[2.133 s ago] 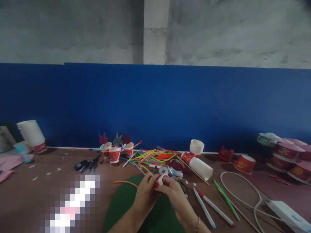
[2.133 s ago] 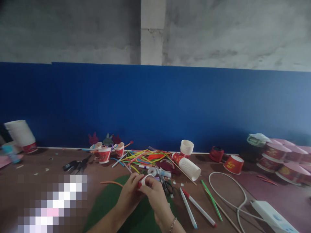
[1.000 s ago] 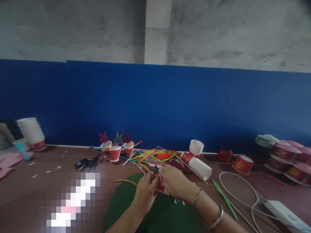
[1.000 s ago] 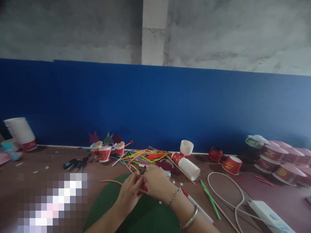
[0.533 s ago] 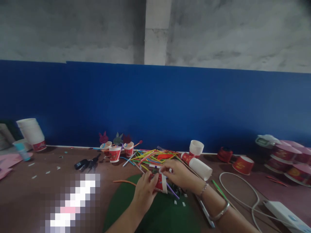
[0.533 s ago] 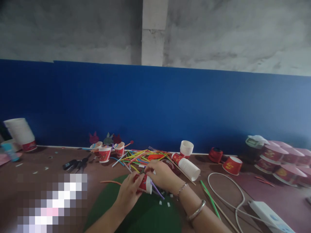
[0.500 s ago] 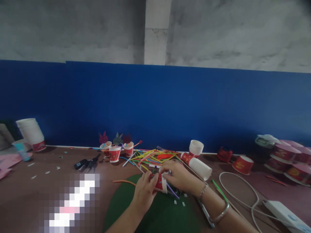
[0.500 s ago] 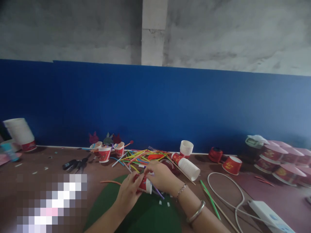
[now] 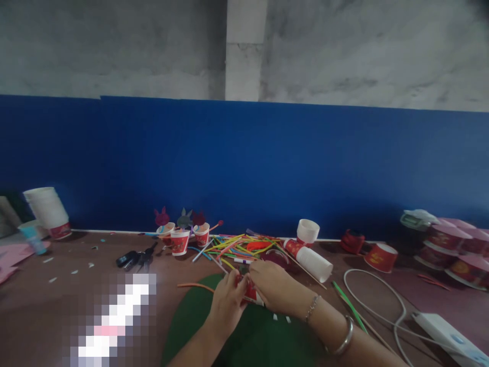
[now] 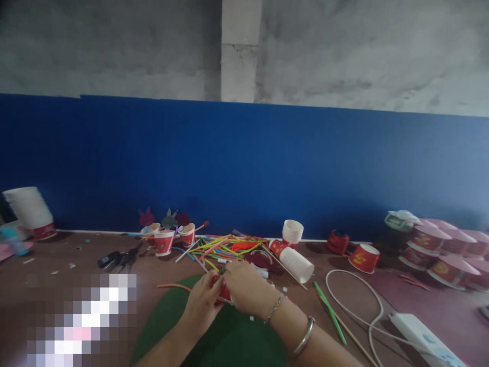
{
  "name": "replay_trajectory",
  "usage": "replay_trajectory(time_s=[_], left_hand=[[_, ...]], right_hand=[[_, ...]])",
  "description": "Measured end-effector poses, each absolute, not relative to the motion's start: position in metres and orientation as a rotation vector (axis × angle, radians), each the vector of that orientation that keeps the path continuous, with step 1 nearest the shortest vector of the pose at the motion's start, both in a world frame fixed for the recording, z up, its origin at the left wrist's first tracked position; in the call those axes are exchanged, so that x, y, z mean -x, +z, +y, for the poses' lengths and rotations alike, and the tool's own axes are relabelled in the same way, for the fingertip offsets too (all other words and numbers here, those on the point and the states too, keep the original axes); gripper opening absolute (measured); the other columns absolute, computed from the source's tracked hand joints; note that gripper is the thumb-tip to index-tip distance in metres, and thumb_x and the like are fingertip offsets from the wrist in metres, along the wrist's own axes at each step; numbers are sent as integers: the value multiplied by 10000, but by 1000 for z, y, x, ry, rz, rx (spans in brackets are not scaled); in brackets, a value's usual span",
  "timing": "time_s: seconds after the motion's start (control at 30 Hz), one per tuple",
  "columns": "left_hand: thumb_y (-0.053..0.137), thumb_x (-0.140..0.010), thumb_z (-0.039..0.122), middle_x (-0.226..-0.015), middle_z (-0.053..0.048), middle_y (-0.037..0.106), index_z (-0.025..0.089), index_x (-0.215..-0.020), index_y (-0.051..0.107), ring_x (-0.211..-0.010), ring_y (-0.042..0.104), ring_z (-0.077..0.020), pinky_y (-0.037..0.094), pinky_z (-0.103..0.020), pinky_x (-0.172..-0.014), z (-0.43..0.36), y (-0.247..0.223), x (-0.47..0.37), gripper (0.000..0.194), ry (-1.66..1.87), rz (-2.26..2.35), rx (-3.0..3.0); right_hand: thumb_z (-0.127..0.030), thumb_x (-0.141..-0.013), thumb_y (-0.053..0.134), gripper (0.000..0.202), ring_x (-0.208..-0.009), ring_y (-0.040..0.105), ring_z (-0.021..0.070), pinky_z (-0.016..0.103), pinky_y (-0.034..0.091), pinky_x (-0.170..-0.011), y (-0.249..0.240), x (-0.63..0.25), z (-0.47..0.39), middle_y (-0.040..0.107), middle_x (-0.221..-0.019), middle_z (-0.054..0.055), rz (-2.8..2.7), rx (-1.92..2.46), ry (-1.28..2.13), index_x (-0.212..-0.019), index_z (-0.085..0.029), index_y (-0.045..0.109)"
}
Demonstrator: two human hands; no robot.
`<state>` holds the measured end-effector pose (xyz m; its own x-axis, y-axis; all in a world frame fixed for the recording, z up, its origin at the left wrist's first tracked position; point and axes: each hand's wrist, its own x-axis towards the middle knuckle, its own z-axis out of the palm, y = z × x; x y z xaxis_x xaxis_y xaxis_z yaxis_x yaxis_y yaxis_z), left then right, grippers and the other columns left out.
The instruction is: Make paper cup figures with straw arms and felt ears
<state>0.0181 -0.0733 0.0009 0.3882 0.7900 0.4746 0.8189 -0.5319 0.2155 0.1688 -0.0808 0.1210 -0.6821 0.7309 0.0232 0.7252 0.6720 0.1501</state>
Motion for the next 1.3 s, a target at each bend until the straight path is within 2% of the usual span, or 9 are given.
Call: replay_trajectory(time_s=[0.4,0.63,0.93,1.03,1.13,1.2,1.3], left_hand=[[697,-622,37,-1110,-73,515,256,-1190,476,-983,552,-257,490,-383,-824,-74,0,-19,648,-884,-1497,2581],[676,-635,35,-1105,-58,513,272,-1175,476,-985,552,-247,481,-375,-831,-73,1,-20,622,-903,-1508,2594],[670,-639,57,-1118,-69,512,257,-1174,488,-995,549,-248,477,-375,-844,-71,-2,-18,599,-926,-1531,2595],[668,-631,62,-1112,-67,518,261,-1202,483,-991,558,-244,478,-370,-847,-68,-6,-16,633,-999,-1588,2582],[664,-640,94,-1091,-53,533,264,-1199,489,-981,572,-229,480,-344,-841,-66,-4,-14,610,-1192,-1707,2562],[674,-644,131,-1080,-46,546,262,-1170,507,-966,583,-222,481,-332,-831,-65,-1,-13,567,-1369,-1787,2549],[708,-633,190,-1076,-46,576,239,-1116,530,-959,591,-219,473,-333,-842,-64,1,-15,517,-1711,-1850,2561]], right_hand=[[-145,-831,448,187,-824,606,230,308,443,-702,122,-168,-81,645,-892,113,2866,-1202,201,-886,-116,625],[-138,-801,469,175,-780,612,249,327,448,-652,120,-168,-79,640,-862,119,2834,-1192,286,-864,-114,631],[-126,-767,511,160,-824,585,235,318,447,-716,114,-169,-81,626,-892,131,2917,-1162,250,-883,-99,617],[-158,-818,476,137,-844,581,197,288,441,-761,120,-179,-77,634,-889,85,3124,-1341,-49,-853,-140,608],[-229,-885,404,204,-834,597,158,242,439,-744,116,-202,-65,655,-904,47,3135,-1839,-395,-885,-178,602],[-214,-885,368,251,-790,617,159,245,435,-708,102,-220,-56,678,-889,57,2821,-2218,-366,-930,-172,611],[-176,-800,459,208,-711,642,207,274,417,-648,74,-236,-53,692,-718,86,2483,-2263,-331,-710,-144,643]])
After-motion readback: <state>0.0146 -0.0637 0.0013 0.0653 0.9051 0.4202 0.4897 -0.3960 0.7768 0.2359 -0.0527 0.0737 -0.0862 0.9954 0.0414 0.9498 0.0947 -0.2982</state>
